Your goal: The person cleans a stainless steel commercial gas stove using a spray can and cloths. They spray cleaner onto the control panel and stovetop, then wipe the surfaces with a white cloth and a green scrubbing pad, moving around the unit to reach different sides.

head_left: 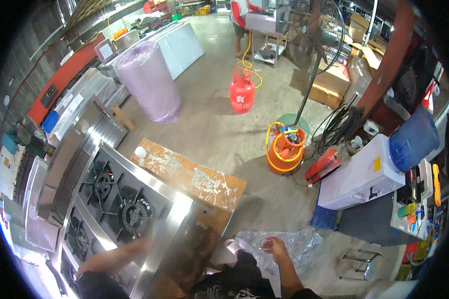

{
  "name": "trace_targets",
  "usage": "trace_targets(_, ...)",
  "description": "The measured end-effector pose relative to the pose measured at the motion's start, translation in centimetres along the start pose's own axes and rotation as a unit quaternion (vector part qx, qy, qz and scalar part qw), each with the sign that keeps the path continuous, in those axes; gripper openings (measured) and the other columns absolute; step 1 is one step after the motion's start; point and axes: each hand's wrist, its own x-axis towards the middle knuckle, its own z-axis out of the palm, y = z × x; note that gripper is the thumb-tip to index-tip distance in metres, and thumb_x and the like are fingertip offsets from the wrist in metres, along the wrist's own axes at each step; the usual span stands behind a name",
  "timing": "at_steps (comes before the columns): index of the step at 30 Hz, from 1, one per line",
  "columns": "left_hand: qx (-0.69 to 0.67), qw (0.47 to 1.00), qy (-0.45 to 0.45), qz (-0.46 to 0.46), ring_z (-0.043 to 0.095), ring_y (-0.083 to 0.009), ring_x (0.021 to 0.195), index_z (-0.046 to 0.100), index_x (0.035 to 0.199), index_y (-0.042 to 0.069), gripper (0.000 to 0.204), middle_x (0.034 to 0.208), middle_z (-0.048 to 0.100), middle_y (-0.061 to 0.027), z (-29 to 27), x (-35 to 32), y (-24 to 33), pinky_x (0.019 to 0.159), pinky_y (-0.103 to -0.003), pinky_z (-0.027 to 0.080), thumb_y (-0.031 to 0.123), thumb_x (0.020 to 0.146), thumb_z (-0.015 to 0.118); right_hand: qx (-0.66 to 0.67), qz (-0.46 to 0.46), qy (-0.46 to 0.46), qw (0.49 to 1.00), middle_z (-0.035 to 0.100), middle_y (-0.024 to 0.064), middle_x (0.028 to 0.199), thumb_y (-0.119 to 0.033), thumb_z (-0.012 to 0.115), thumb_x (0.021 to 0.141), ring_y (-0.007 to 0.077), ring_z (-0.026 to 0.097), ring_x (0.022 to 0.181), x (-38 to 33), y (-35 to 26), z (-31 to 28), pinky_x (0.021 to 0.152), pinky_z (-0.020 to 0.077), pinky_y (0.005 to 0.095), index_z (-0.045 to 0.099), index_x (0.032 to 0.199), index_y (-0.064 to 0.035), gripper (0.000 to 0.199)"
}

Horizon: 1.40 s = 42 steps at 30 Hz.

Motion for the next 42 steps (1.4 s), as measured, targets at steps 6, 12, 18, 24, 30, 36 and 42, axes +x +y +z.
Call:
trace_targets(6, 0.007, 0.999, -0.033, 0.001, 0.042, -0.0227, 0.134, 0.035, 0.151, 0.0, 0.077, 0.148, 0.043, -0.0153, -0.1, -0.7, -1.7, 0.114, -0.038, 0.033, 0.033, 0.09, 0.068, 0.012, 0.038, 0.063, 0.997, 0.069, 0.0135, 0.093, -0.03, 0.06, 0.096, 0.0293, 0.072, 0.085, -1.5, 1.5, -0.1, 0.073, 0.0565, 0.0425, 0.064, 0.112, -0.0045, 0.03)
trace_targets(12, -0.01, 0.999, -0.031, 0.005, 0.037, -0.0245, 0.138, 0.031, 0.153, 0.0, 0.078, 0.152, 0.039, -0.0166, -0.9, -1.6, -4.9, 0.116, -0.039, 0.028, 0.032, 0.091, 0.066, -0.008, -0.032, 0.04, 0.999, 0.068, 0.0146, 0.094, -0.03, 0.058, 0.096, 0.029, 0.072, 0.085, -3.2, 2.5, 0.4, 0.072, 0.0568, 0.0405, 0.063, 0.113, -0.0026, 0.032)
trace_targets(18, -0.042, 0.998, -0.013, -0.054, 0.032, -0.0263, 0.142, 0.028, 0.154, 0.0, 0.079, 0.155, 0.034, -0.0178, 1.2, -16.3, -11.5, 0.118, -0.04, 0.024, 0.03, 0.091, 0.064, -0.007, 0.017, 0.064, 0.998, 0.068, 0.0163, 0.096, -0.03, 0.055, 0.096, 0.0309, 0.072, 0.085, -7.5, 10.8, -0.1, 0.072, 0.0571, 0.0436, 0.062, 0.117, -0.0023, 0.035)
trace_targets(24, 0.04, 0.998, -0.02, 0.034, 0.027, -0.0282, 0.146, 0.024, 0.156, 0.0, 0.08, 0.159, 0.029, -0.0191, 1.7, -15.3, -12.0, 0.121, -0.041, 0.02, 0.029, 0.091, 0.062, 0.024, 0.042, 0.013, 0.999, 0.07, 0.0194, 0.101, -0.032, 0.061, 0.096, 0.0344, 0.071, 0.087, -16.1, 20.5, -0.3, 0.075, 0.0576, 0.0483, 0.06, 0.123, -0.0004, 0.042)
trace_targets(30, 0.098, 0.988, -0.026, 0.116, 0.022, -0.03, 0.15, 0.021, 0.157, 0.0, 0.081, 0.162, 0.025, -0.0203, 1.5, -10.5, -8.5, 0.123, -0.042, 0.016, 0.027, 0.091, 0.06, 0.006, 0.013, 0.043, 0.999, 0.068, 0.0184, 0.099, -0.034, 0.062, 0.097, 0.0348, 0.071, 0.092, -20.7, 24.5, -0.3, 0.078, 0.0575, 0.049, 0.059, 0.126, -0.0008, 0.044)
trace_targets(36, 0.285, 0.951, -0.062, 0.104, 0.017, -0.0318, 0.154, 0.017, 0.159, 0.0, 0.083, 0.165, 0.02, -0.0216, 2.6, -19.3, -12.4, 0.126, -0.043, 0.012, 0.025, 0.091, 0.058, -0.055, 0.018, -0.005, 0.998, 0.069, 0.0188, 0.103, -0.034, 0.053, 0.101, 0.0311, 0.071, 0.093, -19.0, 23.6, -0.4, 0.074, 0.057, 0.0431, 0.059, 0.125, 0.0009, 0.043)
trace_targets(42, 0.408, 0.875, -0.05, 0.256, 0.0, -0.0312, 0.158, 0.011, 0.16, -0.003, 0.096, 0.17, 0.005, -0.0203, 1.5, -18.7, -11.2, 0.128, -0.044, 0.005, 0.015, 0.079, 0.057, -0.141, -0.013, 0.036, 0.989, 0.068, 0.0141, 0.1, -0.032, 0.054, 0.099, 0.0258, 0.071, 0.088, -16.4, 16.7, -0.8, 0.072, 0.0572, 0.038, 0.061, 0.121, 0.0004, 0.04)
